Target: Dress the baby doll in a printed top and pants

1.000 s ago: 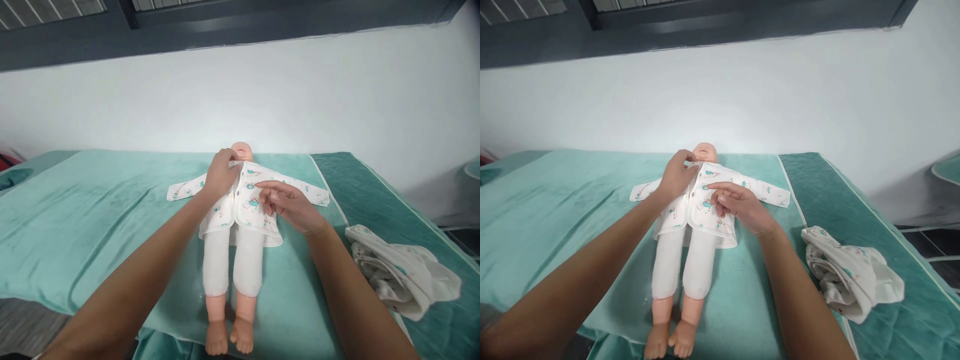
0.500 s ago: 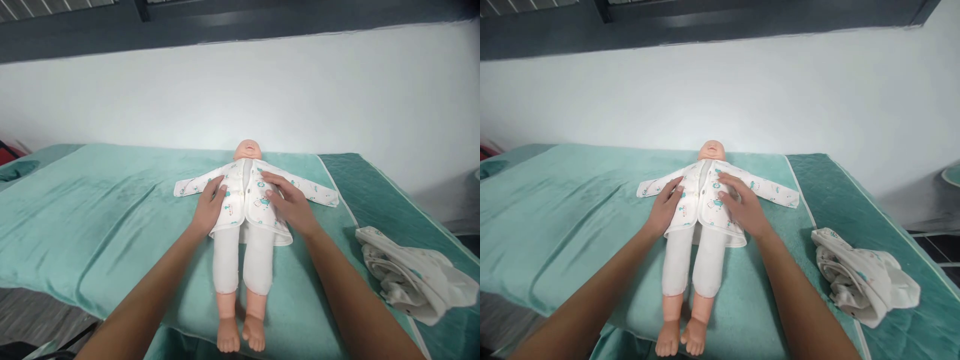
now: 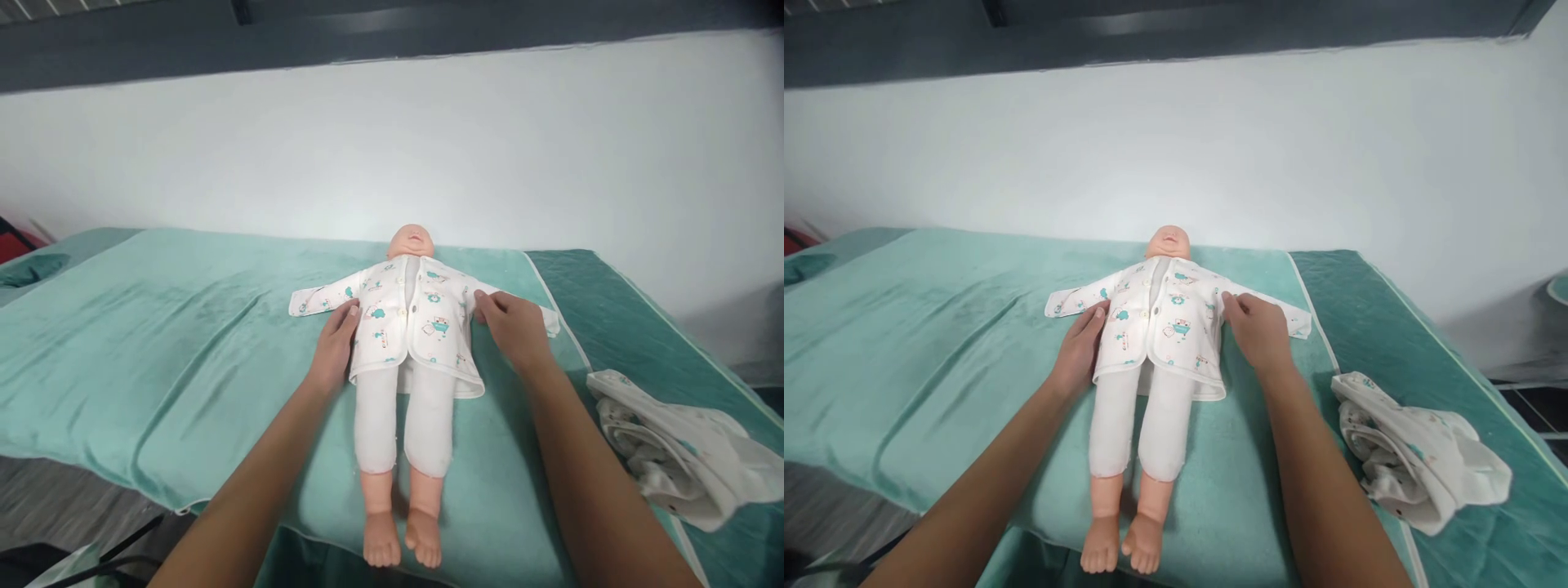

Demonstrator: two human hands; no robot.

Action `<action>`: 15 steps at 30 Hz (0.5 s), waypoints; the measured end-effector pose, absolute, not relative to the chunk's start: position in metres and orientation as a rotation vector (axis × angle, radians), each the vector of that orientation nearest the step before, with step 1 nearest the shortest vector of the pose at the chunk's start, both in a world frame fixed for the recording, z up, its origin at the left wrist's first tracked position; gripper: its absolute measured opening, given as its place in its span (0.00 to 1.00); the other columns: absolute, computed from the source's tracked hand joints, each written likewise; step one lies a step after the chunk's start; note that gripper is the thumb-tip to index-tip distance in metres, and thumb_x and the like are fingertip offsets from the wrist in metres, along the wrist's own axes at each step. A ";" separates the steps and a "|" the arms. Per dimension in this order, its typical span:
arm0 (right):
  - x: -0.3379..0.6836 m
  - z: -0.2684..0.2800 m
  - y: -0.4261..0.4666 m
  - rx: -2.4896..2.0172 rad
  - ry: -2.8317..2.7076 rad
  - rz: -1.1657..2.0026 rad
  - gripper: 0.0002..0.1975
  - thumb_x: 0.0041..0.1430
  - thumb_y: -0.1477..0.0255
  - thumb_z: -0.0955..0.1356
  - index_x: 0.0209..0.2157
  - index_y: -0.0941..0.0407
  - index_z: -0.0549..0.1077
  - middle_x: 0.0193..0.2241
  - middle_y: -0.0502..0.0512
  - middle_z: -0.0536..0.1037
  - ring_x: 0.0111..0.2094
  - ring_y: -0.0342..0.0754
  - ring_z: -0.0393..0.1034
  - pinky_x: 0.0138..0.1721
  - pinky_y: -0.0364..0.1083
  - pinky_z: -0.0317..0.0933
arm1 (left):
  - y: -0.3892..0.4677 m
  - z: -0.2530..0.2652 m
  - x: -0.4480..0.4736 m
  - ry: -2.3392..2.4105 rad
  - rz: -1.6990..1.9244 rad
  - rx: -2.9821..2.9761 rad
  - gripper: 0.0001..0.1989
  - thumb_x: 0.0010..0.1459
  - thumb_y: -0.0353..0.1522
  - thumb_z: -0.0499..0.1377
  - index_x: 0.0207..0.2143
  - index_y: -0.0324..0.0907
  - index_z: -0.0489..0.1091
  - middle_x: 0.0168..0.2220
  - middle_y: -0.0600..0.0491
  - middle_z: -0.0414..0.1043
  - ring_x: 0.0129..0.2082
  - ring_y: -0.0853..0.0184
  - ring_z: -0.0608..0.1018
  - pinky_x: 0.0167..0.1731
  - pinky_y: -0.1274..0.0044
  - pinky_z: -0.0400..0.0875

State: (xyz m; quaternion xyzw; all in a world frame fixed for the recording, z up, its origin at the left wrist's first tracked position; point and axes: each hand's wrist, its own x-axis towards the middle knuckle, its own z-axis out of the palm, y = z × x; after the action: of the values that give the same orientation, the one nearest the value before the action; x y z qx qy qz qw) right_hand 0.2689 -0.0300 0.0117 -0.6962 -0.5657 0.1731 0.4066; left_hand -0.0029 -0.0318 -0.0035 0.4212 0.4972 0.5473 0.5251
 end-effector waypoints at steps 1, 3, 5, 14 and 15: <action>0.275 0.009 -0.027 -1.900 -1.474 0.468 0.24 0.63 0.55 0.62 0.19 0.53 0.72 0.23 0.56 0.78 0.29 0.53 0.71 0.38 0.52 0.60 | -0.031 -0.004 -0.005 1.137 1.302 0.946 0.23 0.57 0.45 0.62 0.50 0.44 0.72 0.54 0.48 0.75 0.53 0.57 0.76 0.52 0.68 0.72; 0.282 0.002 -0.022 -2.041 -1.555 0.573 0.28 0.64 0.52 0.60 0.17 0.53 0.71 0.21 0.57 0.77 0.27 0.53 0.70 0.37 0.51 0.58 | -0.030 -0.003 -0.006 1.051 1.261 0.877 0.22 0.55 0.44 0.64 0.49 0.42 0.73 0.50 0.47 0.78 0.49 0.58 0.79 0.48 0.69 0.74; 0.280 -0.003 -0.019 -2.015 -1.578 0.646 0.30 0.64 0.49 0.58 0.17 0.52 0.69 0.21 0.56 0.76 0.26 0.52 0.69 0.35 0.50 0.57 | -0.029 -0.001 -0.005 1.016 1.189 0.856 0.22 0.55 0.43 0.65 0.48 0.42 0.74 0.48 0.47 0.79 0.47 0.59 0.80 0.47 0.70 0.75; 0.261 -0.020 -0.007 -1.603 -1.456 0.598 0.26 0.61 0.46 0.60 0.22 0.52 0.55 0.22 0.47 0.63 0.29 0.46 0.57 0.33 0.46 0.54 | -0.014 0.004 0.018 0.936 1.143 0.826 0.20 0.56 0.43 0.65 0.47 0.41 0.76 0.49 0.46 0.79 0.45 0.58 0.81 0.46 0.70 0.77; 0.262 -0.022 -0.005 -1.553 -1.422 0.610 0.26 0.60 0.44 0.60 0.23 0.52 0.54 0.23 0.46 0.62 0.29 0.46 0.57 0.33 0.46 0.55 | -0.012 0.004 0.021 0.925 1.142 0.823 0.20 0.56 0.43 0.65 0.47 0.41 0.75 0.49 0.46 0.79 0.46 0.58 0.81 0.46 0.70 0.77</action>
State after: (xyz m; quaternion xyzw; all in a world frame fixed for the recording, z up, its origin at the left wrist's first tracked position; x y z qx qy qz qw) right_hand 0.2615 -0.0051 -0.0217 -0.6302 -0.5769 0.2476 0.4569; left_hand 0.0209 -0.0118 0.0038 0.3645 0.4096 0.5057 0.6660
